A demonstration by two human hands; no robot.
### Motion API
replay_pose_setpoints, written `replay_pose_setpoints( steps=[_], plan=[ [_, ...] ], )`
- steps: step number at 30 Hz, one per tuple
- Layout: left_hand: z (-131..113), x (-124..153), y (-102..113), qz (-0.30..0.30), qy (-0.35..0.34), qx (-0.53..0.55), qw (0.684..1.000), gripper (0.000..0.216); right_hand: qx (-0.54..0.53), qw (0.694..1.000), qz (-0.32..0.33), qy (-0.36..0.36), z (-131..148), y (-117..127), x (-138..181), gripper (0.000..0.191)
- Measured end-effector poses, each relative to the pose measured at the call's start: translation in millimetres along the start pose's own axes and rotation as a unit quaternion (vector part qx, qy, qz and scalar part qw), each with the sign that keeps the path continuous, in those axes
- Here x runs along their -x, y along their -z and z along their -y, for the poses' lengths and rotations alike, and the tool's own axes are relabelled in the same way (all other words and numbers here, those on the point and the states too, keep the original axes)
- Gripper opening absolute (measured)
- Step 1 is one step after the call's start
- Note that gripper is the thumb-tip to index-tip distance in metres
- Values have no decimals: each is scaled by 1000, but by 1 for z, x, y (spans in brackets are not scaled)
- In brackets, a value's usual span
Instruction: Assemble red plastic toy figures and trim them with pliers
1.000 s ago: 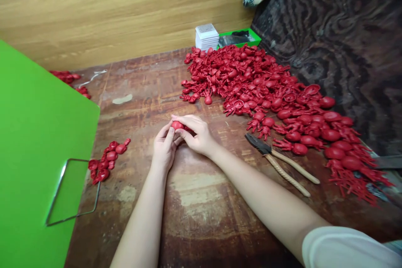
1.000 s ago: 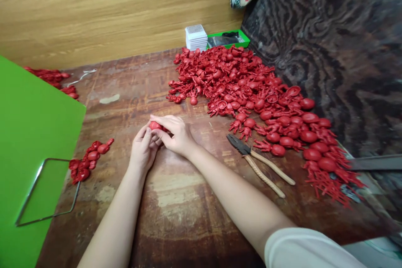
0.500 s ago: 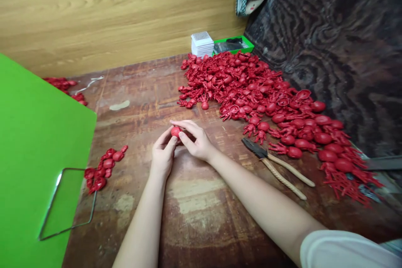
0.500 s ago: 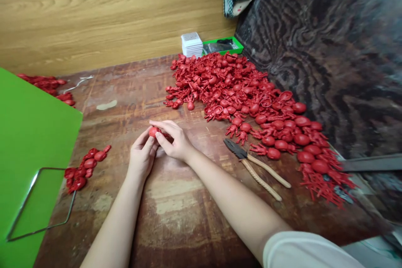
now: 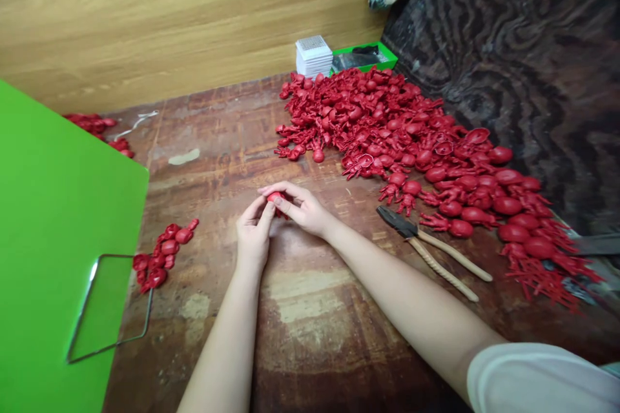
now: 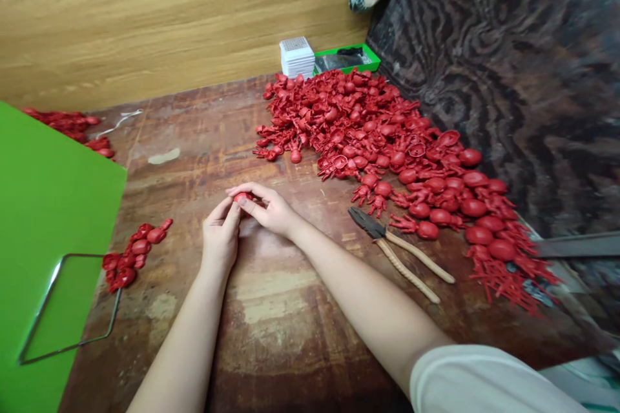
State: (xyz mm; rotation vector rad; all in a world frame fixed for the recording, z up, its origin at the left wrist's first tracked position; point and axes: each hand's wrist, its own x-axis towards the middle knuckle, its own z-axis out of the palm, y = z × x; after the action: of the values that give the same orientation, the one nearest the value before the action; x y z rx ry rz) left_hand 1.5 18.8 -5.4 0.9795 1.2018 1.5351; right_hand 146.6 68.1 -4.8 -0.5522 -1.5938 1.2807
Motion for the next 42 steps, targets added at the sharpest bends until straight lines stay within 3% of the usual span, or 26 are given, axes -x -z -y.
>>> replay_pose_setpoints(
  steps=[7, 13, 16, 19, 22, 25, 28, 30, 33, 37, 42],
  plan=[
    [6, -6, 2, 1, 19, 47, 999, 48, 12, 1000, -1, -7, -7, -4, -4, 42],
    [-2, -16, 4, 8, 59, 89, 994, 49, 92, 995, -34, 1, -10, -20, -6, 39],
    [-8, -21, 5, 9, 79, 112, 990, 53, 166, 985, -39, 14, 1, -18, -16, 37],
    [-13, -27, 8, 11, 92, 134, 987, 53, 266, 962, -61, 25, 32, 8, -19, 34],
    [-16, -33, 12, 17, 98, 143, 985, 41, 379, 920, -96, 22, 77, 54, 12, 24],
    [-16, -39, 12, 27, 99, 136, 985, 31, 484, 867, -118, -24, 109, 93, 89, 19],
    [-17, -38, 9, 38, 91, 119, 988, 37, 566, 799, -174, -106, 115, 110, 171, 22],
    [-20, -33, 5, 45, 84, 104, 990, 48, 600, 762, -193, -150, 109, 114, 204, 22],
    [-28, -24, 1, 52, 72, 91, 992, 59, 632, 727, -192, -189, 96, 117, 214, 19],
    [-46, -10, -7, 42, 32, 89, 995, 65, 657, 699, -180, -217, 85, 119, 197, 15],
    [-82, 34, -21, 57, -4, 93, 994, 63, 665, 694, -175, -212, 80, 110, 198, 15]
  ],
)
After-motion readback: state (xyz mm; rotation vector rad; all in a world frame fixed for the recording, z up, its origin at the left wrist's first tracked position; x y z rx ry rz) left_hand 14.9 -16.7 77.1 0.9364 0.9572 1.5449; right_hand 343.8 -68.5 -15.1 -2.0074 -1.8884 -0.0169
